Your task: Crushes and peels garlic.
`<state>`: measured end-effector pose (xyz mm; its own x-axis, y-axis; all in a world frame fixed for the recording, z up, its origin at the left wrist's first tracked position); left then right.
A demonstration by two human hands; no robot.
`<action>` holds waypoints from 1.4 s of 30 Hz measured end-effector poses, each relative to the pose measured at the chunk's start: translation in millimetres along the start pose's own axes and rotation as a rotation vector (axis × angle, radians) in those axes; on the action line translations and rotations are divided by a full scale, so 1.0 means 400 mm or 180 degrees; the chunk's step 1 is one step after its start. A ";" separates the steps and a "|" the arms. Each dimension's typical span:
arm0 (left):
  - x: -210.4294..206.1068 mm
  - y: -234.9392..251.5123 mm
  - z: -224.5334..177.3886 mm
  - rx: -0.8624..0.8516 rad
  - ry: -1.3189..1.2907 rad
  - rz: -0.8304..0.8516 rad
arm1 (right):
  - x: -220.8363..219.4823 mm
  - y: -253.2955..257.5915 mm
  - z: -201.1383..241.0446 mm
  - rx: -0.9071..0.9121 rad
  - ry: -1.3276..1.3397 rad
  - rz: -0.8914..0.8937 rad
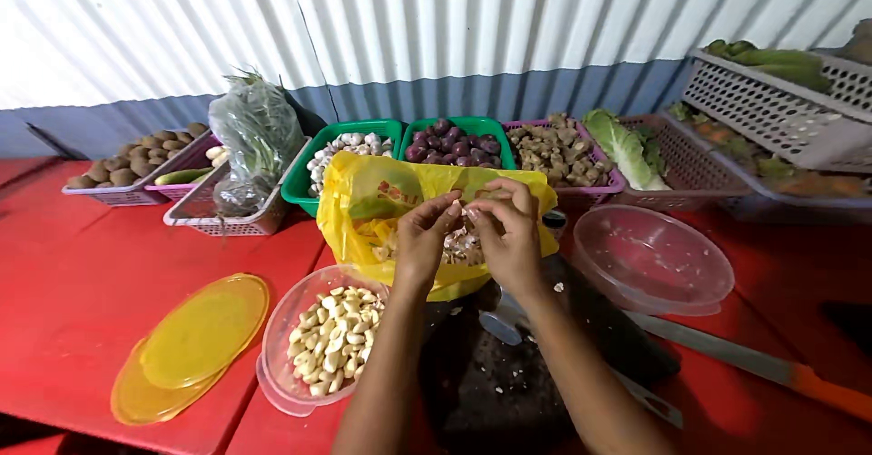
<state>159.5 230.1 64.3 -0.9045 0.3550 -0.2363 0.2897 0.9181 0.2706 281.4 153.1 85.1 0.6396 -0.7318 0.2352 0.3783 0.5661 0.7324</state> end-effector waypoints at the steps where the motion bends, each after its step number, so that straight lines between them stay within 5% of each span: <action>1: 0.000 -0.001 -0.005 -0.0032 0.0045 0.0010 | -0.002 -0.003 0.016 0.0253 -0.0311 -0.0079; 6: 0.002 -0.009 -0.020 -0.0149 0.0368 0.0108 | -0.028 -0.022 0.029 0.0558 -0.0645 -0.0191; 15: -0.004 -0.016 -0.040 -0.0872 0.0934 0.0245 | -0.068 -0.028 -0.071 -0.1464 0.1226 0.0550; 20: 0.017 0.003 -0.043 -0.0463 0.0608 0.0061 | -0.021 -0.010 0.008 0.0168 0.0090 0.0190; 26: 0.019 0.001 -0.072 -0.0344 0.0632 0.0289 | -0.024 -0.026 0.054 0.1132 -0.0878 0.0134; 42: -0.002 0.010 -0.046 -0.0075 0.1594 0.1089 | -0.051 -0.037 -0.020 0.1065 -0.1275 0.0316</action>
<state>155.6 230.5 82.6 -0.8003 0.4979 0.3342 0.5881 0.7604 0.2755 268.1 162.6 64.2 0.3310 -0.8056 0.4914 0.0529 0.5358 0.8427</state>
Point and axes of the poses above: each hand's wrist, its own y-axis towards the middle knuckle, its own x-axis out of the back of the hand, z = x × y, the point moved 8 cm from there along y, towards the middle knuckle, and after that the axes turned 3 degrees about -z, right-handed, at the moved point
